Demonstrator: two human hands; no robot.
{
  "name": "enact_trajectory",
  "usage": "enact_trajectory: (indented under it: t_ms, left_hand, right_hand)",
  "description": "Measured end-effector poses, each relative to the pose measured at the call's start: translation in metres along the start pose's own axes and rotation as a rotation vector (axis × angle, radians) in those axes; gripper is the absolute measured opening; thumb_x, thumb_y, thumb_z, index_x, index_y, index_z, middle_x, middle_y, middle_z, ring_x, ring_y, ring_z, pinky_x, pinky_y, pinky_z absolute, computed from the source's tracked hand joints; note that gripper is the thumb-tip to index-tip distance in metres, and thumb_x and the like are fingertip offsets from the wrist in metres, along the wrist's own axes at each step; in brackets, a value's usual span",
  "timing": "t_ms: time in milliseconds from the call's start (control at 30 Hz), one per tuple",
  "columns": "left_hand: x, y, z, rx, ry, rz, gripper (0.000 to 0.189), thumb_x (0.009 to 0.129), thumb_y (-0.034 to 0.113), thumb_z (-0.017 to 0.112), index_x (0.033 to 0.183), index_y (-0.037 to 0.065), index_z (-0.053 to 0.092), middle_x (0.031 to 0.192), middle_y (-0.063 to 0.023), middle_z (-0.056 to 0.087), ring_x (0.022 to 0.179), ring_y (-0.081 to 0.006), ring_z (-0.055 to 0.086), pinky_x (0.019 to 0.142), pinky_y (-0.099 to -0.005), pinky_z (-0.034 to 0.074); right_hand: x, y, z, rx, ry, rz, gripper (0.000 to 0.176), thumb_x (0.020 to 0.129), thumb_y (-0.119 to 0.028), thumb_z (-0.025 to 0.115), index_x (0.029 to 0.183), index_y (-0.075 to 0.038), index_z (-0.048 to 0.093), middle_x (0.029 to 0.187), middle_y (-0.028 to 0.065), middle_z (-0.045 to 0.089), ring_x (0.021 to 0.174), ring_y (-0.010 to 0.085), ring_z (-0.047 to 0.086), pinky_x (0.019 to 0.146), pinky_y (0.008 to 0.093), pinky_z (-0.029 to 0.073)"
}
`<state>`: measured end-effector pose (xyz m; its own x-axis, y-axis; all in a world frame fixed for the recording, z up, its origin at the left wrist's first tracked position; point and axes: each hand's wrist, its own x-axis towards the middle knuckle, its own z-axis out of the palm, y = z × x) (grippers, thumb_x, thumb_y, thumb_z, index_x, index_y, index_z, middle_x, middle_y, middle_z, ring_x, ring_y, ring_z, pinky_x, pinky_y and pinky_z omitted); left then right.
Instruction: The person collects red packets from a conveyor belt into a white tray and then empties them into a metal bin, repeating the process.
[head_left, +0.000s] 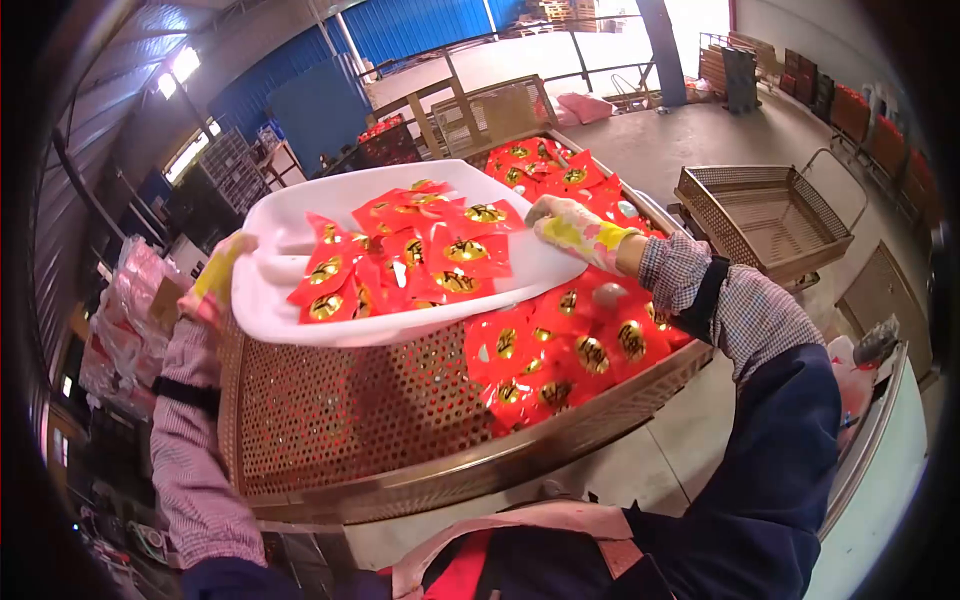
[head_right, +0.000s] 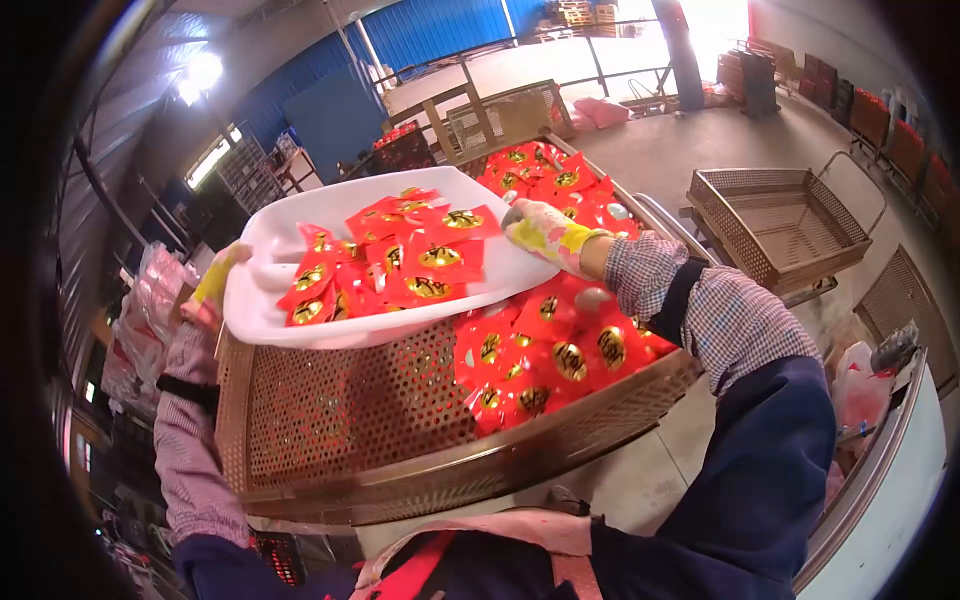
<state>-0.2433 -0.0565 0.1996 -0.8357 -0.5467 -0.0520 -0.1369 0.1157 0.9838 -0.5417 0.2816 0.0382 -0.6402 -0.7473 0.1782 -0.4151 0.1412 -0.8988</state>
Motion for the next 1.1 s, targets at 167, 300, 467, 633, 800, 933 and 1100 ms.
enact_trajectory:
  t_ms: [167, 300, 467, 633, 800, 933, 1100]
  left_hand:
    - [0.126, 0.022, 0.029, 0.138, -0.029, -0.073, 0.043, 0.074, 0.029, 0.061, 0.106, 0.0, 0.059, 0.095, -0.0129, 0.065, 0.084, -0.0245, 0.064, 0.082, -0.0331, 0.051]
    - [0.167, 0.049, 0.042, 0.295, -0.008, -0.138, 0.047, 0.073, 0.028, 0.061, 0.11, 0.0, 0.058, 0.1, -0.0153, 0.065, 0.089, -0.0279, 0.065, 0.085, -0.0355, 0.051]
    - [0.198, 0.083, 0.071, 0.435, -0.011, -0.09, 0.06, 0.07, 0.027, 0.062, 0.121, -0.001, 0.05, 0.107, -0.018, 0.062, 0.094, -0.031, 0.064, 0.089, -0.0376, 0.051]
    - [0.215, 0.101, 0.072, 0.544, 0.054, -0.095, 0.052, 0.071, 0.03, 0.064, 0.116, 0.004, 0.055, 0.107, -0.0169, 0.062, 0.091, -0.0298, 0.063, 0.085, -0.0365, 0.052]
    - [0.194, 0.107, 0.076, 0.593, 0.026, -0.014, 0.051, 0.072, 0.035, 0.063, 0.11, 0.001, 0.058, 0.1, -0.0161, 0.065, 0.086, -0.0283, 0.064, 0.082, -0.0349, 0.052]
    - [0.171, 0.118, 0.068, 0.565, 0.077, -0.018, 0.051, 0.073, 0.036, 0.062, 0.108, -0.001, 0.059, 0.096, -0.015, 0.065, 0.085, -0.0274, 0.064, 0.08, -0.0347, 0.052]
    - [0.148, 0.118, 0.046, 0.675, 0.226, -0.013, 0.049, 0.072, 0.036, 0.063, 0.109, 0.004, 0.059, 0.096, -0.0137, 0.063, 0.083, -0.026, 0.063, 0.08, -0.0342, 0.051]
  right_hand:
    - [0.053, 0.059, -0.036, -0.071, 0.095, 0.063, 0.021, 0.084, -0.019, 0.055, 0.098, -0.005, 0.063, 0.08, 0.0114, 0.065, 0.077, 0.0251, 0.064, 0.068, 0.0357, 0.049]
    - [0.077, 0.081, -0.028, -0.073, 0.104, 0.081, 0.024, 0.082, -0.018, 0.057, 0.101, -0.005, 0.064, 0.087, 0.0159, 0.067, 0.08, 0.0273, 0.066, 0.071, 0.0358, 0.051]
    - [0.077, 0.063, -0.042, -0.045, 0.069, 0.178, 0.026, 0.084, -0.017, 0.054, 0.103, 0.0, 0.058, 0.089, 0.0149, 0.064, 0.084, 0.0239, 0.062, 0.073, 0.0343, 0.048]
    - [0.089, 0.085, -0.043, 0.035, 0.022, 0.167, 0.025, 0.086, -0.016, 0.055, 0.107, -0.001, 0.054, 0.094, 0.0106, 0.059, 0.087, 0.0204, 0.059, 0.072, 0.0331, 0.049]
    - [0.076, 0.067, -0.059, 0.14, -0.051, 0.204, 0.024, 0.088, -0.015, 0.055, 0.109, -0.003, 0.05, 0.09, 0.0065, 0.056, 0.074, 0.0151, 0.057, 0.057, 0.0307, 0.053]
    - [0.074, 0.06, -0.079, 0.088, 0.014, 0.163, 0.022, 0.089, -0.013, 0.051, 0.109, -0.004, 0.05, 0.077, 0.0049, 0.055, 0.061, 0.0129, 0.055, 0.05, 0.028, 0.047]
    - [0.063, 0.047, -0.097, -0.033, -0.028, 0.213, 0.024, 0.089, -0.014, 0.052, 0.11, -0.004, 0.051, 0.08, 0.006, 0.056, 0.061, 0.0126, 0.055, 0.05, 0.0298, 0.044]
